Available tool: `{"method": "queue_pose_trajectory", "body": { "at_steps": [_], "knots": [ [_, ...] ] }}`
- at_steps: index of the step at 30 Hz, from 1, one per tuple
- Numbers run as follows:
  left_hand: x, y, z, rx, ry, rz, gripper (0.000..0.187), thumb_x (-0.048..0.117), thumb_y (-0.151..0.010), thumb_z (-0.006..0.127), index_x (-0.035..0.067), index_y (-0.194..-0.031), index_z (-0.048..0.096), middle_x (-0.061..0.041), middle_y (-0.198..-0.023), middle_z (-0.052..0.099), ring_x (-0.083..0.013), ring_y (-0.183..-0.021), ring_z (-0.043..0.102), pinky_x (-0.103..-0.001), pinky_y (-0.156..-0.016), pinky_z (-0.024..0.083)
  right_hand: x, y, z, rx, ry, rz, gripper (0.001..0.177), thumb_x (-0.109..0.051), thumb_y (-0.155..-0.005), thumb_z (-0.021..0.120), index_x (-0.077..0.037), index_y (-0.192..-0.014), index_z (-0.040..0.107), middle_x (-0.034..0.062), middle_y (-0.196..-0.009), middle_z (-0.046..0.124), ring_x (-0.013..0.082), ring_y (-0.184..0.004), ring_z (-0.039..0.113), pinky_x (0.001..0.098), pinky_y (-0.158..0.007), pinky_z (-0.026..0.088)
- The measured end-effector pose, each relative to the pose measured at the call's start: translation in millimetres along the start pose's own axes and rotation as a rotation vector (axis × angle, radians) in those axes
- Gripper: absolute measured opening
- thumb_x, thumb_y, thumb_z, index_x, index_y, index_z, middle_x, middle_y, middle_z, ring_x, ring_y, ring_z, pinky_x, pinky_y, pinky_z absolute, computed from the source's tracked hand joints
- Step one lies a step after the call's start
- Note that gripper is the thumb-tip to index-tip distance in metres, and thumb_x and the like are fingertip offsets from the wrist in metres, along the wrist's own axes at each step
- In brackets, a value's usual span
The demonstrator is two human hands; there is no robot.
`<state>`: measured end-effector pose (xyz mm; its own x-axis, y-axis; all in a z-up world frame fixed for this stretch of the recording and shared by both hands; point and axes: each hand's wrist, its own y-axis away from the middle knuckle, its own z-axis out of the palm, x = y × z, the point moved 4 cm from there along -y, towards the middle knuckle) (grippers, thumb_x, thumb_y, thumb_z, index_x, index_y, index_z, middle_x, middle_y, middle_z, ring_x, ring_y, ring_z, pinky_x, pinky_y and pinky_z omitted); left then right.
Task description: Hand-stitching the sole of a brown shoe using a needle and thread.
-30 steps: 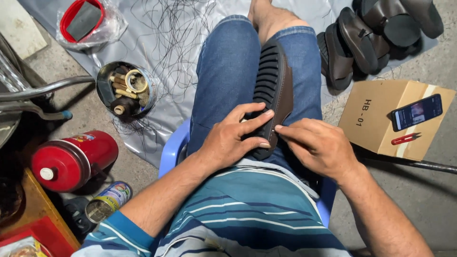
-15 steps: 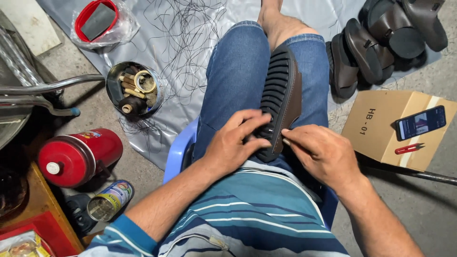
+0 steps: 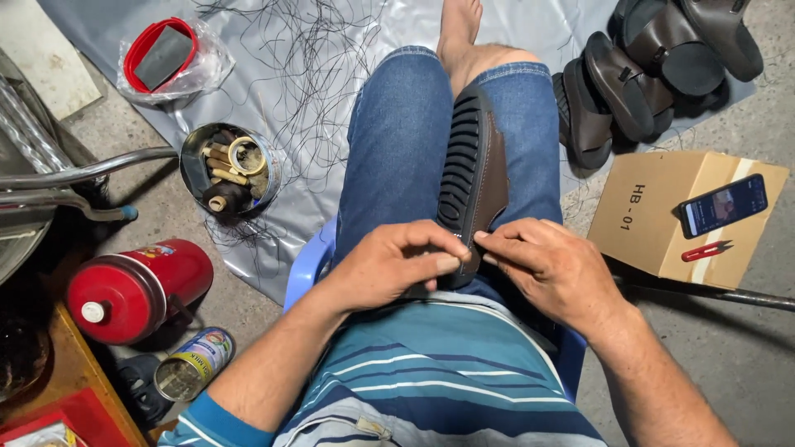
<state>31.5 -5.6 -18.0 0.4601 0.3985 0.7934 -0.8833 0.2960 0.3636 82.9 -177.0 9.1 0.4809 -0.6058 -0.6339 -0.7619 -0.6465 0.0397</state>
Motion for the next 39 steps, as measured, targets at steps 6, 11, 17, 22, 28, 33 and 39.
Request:
{"method": "queue_pose_trajectory", "body": {
  "at_steps": [6, 11, 17, 22, 28, 33, 39],
  "knots": [
    [7, -15, -7, 0.165, -1.058, -0.017, 0.029, 0.021, -0.079, 0.063, 0.023, -0.105, 0.051, 0.001, -0.078, 0.065, -0.0251, -0.078, 0.065, -0.04, -0.065, 0.05, -2, 4, 3, 0.033, 0.046, -0.004, 0.016, -0.022, -0.081, 0.064, -0.025, -0.096, 0.068, -0.0052, -0.084, 0.064, 0.0189, -0.075, 0.062, 0.0323, -0.064, 0.05],
    [33, -14, 19, -0.064, -1.05, 0.003, 0.042, 0.008, -0.08, 0.051, 0.022, -0.119, 0.046, -0.008, -0.084, 0.061, -0.0359, -0.075, 0.064, -0.045, -0.063, 0.053, 5, 10, 8, 0.002, 0.145, -0.026, 0.02, -0.024, -0.084, 0.06, -0.03, -0.102, 0.066, -0.0092, -0.085, 0.06, 0.0158, -0.074, 0.06, 0.03, -0.061, 0.05],
    [16, -15, 6, -0.109, -1.29, -0.158, 0.056, 0.013, -0.081, 0.041, 0.042, -0.129, 0.044, -0.005, -0.083, 0.042, -0.0325, -0.068, 0.056, -0.048, -0.055, 0.046, 24, 15, -11, -0.621, 0.366, 0.318, 0.057, -0.035, -0.078, 0.053, -0.057, -0.128, 0.036, -0.0142, -0.099, 0.053, 0.0157, -0.08, 0.06, 0.0421, -0.056, 0.054],
    [23, -12, 10, -0.086, -1.133, -0.008, 0.039, 0.026, -0.083, 0.055, 0.028, -0.122, 0.055, 0.002, -0.101, 0.05, -0.0187, -0.086, 0.059, -0.037, -0.066, 0.048, 41, 28, -42, -0.348, 0.248, 0.195, 0.053, -0.018, -0.079, 0.052, -0.041, -0.127, 0.048, -0.0064, -0.087, 0.054, 0.0147, -0.076, 0.056, 0.037, -0.046, 0.045],
    [11, -19, 19, 0.067, -1.146, 0.125, 0.037, 0.038, -0.08, 0.061, 0.029, -0.116, 0.056, 0.001, -0.099, 0.047, -0.0175, -0.08, 0.058, -0.039, -0.058, 0.05, 33, 18, -40, -0.332, 0.145, 0.175, 0.057, -0.013, -0.079, 0.05, -0.04, -0.129, 0.046, -0.005, -0.088, 0.055, 0.0139, -0.078, 0.055, 0.0338, -0.052, 0.046],
    [8, -20, 20, 0.095, -1.016, 0.181, 0.013, 0.029, -0.085, 0.057, 0.023, -0.093, 0.066, 0.004, -0.081, 0.048, -0.0114, -0.075, 0.055, -0.029, -0.06, 0.046, 27, 9, -37, -0.318, 0.076, 0.257, 0.045, -0.036, -0.082, 0.053, -0.039, -0.127, 0.05, -0.0036, -0.069, 0.055, 0.0155, -0.061, 0.055, 0.0326, -0.057, 0.044],
    [3, -18, 15, 0.139, -0.831, 0.172, 0.009, 0.021, -0.086, 0.055, 0.016, -0.09, 0.062, 0.002, -0.08, 0.049, -0.0108, -0.074, 0.05, -0.024, -0.067, 0.042, 32, 6, -11, -0.449, -0.151, 0.576, 0.076, -0.039, -0.064, 0.075, -0.041, -0.133, 0.044, -0.0024, -0.058, 0.045, 0.0105, -0.053, 0.043, 0.0226, -0.059, 0.04]
  ]
}}
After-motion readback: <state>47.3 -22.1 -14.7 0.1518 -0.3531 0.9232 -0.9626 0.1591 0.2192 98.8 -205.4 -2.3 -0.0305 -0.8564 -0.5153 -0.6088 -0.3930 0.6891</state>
